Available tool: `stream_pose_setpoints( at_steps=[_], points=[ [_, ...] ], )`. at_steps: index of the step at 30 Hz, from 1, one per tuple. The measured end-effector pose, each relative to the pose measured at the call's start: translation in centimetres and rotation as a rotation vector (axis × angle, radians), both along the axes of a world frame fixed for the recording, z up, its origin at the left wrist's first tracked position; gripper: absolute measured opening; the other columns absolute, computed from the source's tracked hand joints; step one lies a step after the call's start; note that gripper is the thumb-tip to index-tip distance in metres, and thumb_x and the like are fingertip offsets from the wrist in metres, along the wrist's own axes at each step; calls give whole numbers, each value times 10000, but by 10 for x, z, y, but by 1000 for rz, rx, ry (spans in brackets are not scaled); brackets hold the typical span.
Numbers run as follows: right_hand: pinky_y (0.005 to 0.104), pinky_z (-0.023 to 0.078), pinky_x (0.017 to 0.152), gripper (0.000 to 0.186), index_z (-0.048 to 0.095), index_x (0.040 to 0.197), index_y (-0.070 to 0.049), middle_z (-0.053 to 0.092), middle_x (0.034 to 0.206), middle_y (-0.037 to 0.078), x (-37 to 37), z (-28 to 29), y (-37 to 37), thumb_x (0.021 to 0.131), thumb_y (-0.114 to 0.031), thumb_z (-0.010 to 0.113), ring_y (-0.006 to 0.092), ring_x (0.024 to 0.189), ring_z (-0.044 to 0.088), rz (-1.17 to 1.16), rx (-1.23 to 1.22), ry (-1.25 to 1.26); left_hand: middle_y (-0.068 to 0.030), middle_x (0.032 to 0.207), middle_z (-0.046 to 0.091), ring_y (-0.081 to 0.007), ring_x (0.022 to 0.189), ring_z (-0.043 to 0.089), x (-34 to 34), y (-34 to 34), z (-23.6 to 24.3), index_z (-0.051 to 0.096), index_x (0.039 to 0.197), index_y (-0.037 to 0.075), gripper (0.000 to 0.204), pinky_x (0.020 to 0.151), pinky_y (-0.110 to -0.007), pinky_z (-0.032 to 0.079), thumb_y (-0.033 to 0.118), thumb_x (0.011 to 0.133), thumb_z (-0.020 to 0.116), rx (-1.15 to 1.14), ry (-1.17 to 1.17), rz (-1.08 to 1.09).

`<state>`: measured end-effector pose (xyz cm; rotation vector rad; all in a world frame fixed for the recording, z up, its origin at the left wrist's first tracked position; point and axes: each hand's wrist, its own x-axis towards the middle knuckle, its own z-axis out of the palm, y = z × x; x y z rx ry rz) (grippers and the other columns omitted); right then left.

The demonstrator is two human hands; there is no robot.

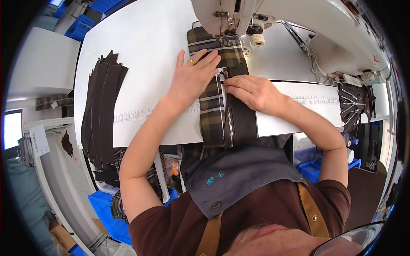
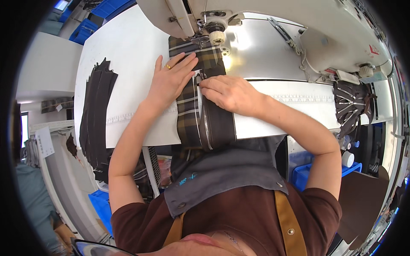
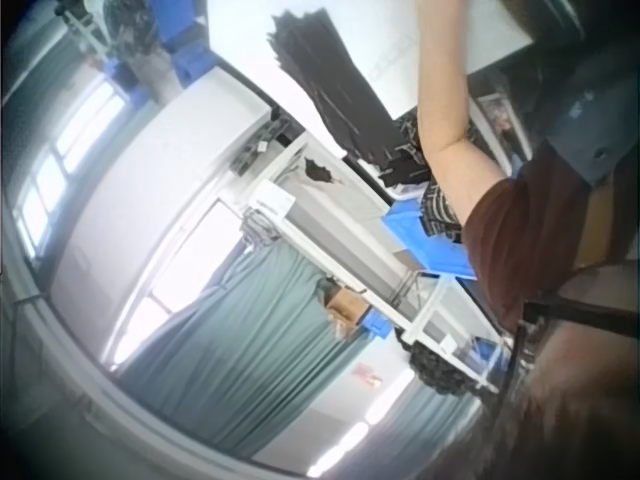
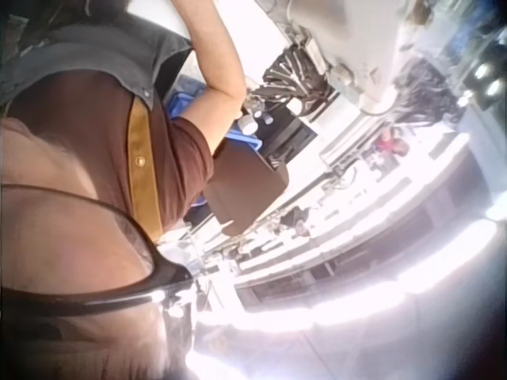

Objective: The person uses an industrial sewing machine to attach a zipper to a plaid fabric pouch. They guide the fabric under the needle, sew along the zipper edges, and trim excess thread. The person repeats this process for multiple pouches, handling the fabric and zipper with both hands.

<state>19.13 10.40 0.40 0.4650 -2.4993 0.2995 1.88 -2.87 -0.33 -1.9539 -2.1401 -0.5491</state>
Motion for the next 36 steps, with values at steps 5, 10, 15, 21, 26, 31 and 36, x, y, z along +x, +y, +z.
stream_pose_setpoints(
  at_steps=[5,10,15,21,26,31,36],
  points=[
    [325,533,664,181,607,932,0,623,1013,108,-18,1,15,768,-65,566,250,848,634,-113,-23,-10,-14,1223,588,-230,1224,443,-35,26,-11,608,1162,111,306,1029,-547,260,277,916,530,39,-52,-39],
    [348,534,666,164,617,942,4,628,1018,95,-22,0,33,809,-72,561,263,844,633,-151,-55,-48,-20,1105,633,-236,1186,474,-47,47,1,638,1054,86,268,1022,-568,261,285,899,549,-51,-150,-48],
    [347,532,659,145,612,928,5,630,1012,90,-22,2,32,813,-69,564,264,830,636,-158,-83,-60,10,1075,650,-192,1084,547,-29,25,4,659,1034,116,241,1025,-552,266,280,868,598,85,-39,-15],
    [343,529,649,140,595,925,-2,623,997,80,-22,4,30,805,-59,553,258,833,631,-177,-76,-75,31,1188,617,-174,1092,554,-4,9,3,649,1118,136,281,1038,-570,234,258,870,604,48,8,-48],
    [345,525,639,135,580,917,-9,612,991,76,-20,6,31,792,-51,550,252,829,627,-180,-53,-90,14,1191,618,-176,1095,553,4,11,4,649,1119,124,287,1034,-580,240,254,866,608,59,0,-58],
    [347,523,632,138,579,915,-13,608,994,78,-19,9,31,783,-50,559,260,826,625,-177,-55,-94,1,1189,619,-181,1095,551,4,13,6,648,1115,109,279,1028,-589,245,228,864,614,47,-34,-69],
    [338,525,656,157,584,941,-14,608,1004,86,-19,1,25,791,-61,585,267,832,623,-222,-135,-31,-6,1215,601,-189,1085,550,9,12,6,638,1121,101,285,1020,-590,253,193,853,616,54,-32,-51]
  ],
)
